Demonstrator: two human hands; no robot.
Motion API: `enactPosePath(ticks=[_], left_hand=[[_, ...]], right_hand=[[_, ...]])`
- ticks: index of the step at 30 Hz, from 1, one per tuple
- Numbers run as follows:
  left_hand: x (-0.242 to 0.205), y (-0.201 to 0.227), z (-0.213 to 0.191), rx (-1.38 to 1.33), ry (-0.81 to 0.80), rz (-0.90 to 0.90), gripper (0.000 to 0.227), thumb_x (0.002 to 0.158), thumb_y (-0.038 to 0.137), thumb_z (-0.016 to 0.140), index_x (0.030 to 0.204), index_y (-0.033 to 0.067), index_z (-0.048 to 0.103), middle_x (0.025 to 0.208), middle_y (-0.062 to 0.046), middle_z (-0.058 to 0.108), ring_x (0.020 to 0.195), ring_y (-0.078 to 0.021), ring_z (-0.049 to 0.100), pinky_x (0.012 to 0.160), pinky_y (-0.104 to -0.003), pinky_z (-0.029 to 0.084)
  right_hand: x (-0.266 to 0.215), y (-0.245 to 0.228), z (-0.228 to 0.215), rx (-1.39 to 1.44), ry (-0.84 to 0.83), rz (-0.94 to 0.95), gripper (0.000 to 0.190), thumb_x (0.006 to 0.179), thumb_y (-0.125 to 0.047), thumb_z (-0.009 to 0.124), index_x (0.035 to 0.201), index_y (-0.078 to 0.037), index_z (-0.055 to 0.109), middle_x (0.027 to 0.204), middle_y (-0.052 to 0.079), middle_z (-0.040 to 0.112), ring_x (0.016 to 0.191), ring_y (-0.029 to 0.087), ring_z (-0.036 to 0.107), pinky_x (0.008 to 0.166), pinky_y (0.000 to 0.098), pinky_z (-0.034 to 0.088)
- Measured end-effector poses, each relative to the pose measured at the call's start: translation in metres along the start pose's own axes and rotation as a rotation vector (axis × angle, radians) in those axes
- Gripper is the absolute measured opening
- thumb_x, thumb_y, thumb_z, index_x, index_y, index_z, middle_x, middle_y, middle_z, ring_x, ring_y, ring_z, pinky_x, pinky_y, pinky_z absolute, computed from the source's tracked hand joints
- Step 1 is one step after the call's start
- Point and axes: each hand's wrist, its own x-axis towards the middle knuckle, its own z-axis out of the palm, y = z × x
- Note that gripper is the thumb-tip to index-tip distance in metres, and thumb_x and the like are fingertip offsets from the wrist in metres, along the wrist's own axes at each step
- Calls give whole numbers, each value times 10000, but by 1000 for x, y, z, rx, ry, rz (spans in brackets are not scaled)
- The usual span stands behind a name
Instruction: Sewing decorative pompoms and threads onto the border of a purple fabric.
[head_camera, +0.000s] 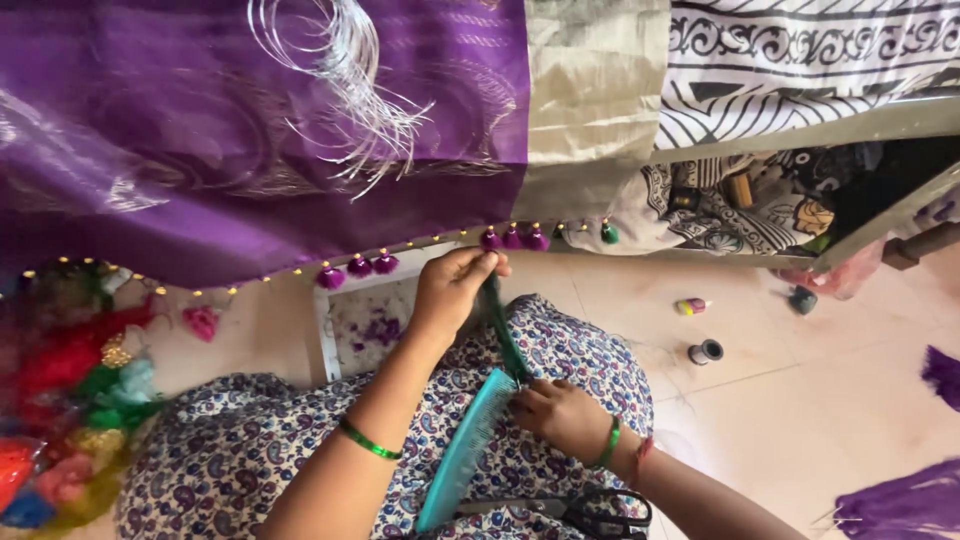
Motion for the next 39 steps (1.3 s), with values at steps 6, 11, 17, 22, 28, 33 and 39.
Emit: enactPosePath(ticks=[6,11,17,22,28,33,39], left_hand=[[5,-40,-63,406,188,-60,303,953,296,714,1145,64,747,1071,-77,785,986,-214,762,912,-344,589],[-21,5,-53,762,50,216,586,825,381,814,1323,105,674,1339,-153,665,1225,-327,624,1021,-431,485],[-53,46,-43,643,-144,455,608,864,371,760,1348,46,590,1328,-213,627,1257,-376,565,1058,-426,432],[-79,60,-44,649,-219,147,238,999,273,631,1053,50,696,977,-129,703,950,-275,702,901,-393,524],[-93,12,-67,965,-360,302,229,988,206,665,839,33,665,695,-130,631,817,-298,669,1128,-526,402],[-74,-6,-76,1026,-250,159,339,930,289,726,1118,21,638,1140,-173,663,1154,-336,605,1034,-454,473],[-3,41,18,-129,-151,-92,834,727,326,883,1421,131,464,1464,-33,494,1370,-241,485,1078,-396,484]], right_hand=[[-4,40,-5,239,222,220,370,811,17,650,1136,-110,773,983,49,732,843,223,698,717,335,605],[72,46,-39,236,399,363,280,866,23,650,1107,-63,764,992,80,731,863,249,712,781,359,607],[144,19,-82,495,549,371,112,863,-69,753,970,-38,771,959,94,712,833,250,708,731,355,584],[129,1,-120,839,664,472,90,959,-53,701,993,30,702,1135,166,644,834,290,691,659,314,609],[31,27,-174,1042,1179,284,283,1142,-138,488,1393,-11,463,1002,206,685,756,323,724,581,396,599],[-27,22,-208,764,1461,653,195,1295,-162,424,1258,22,478,901,184,685,723,262,721,679,381,632],[-10,7,-176,565,1035,811,128,1198,-43,440,1257,61,486,858,164,662,761,239,725,767,361,632]])
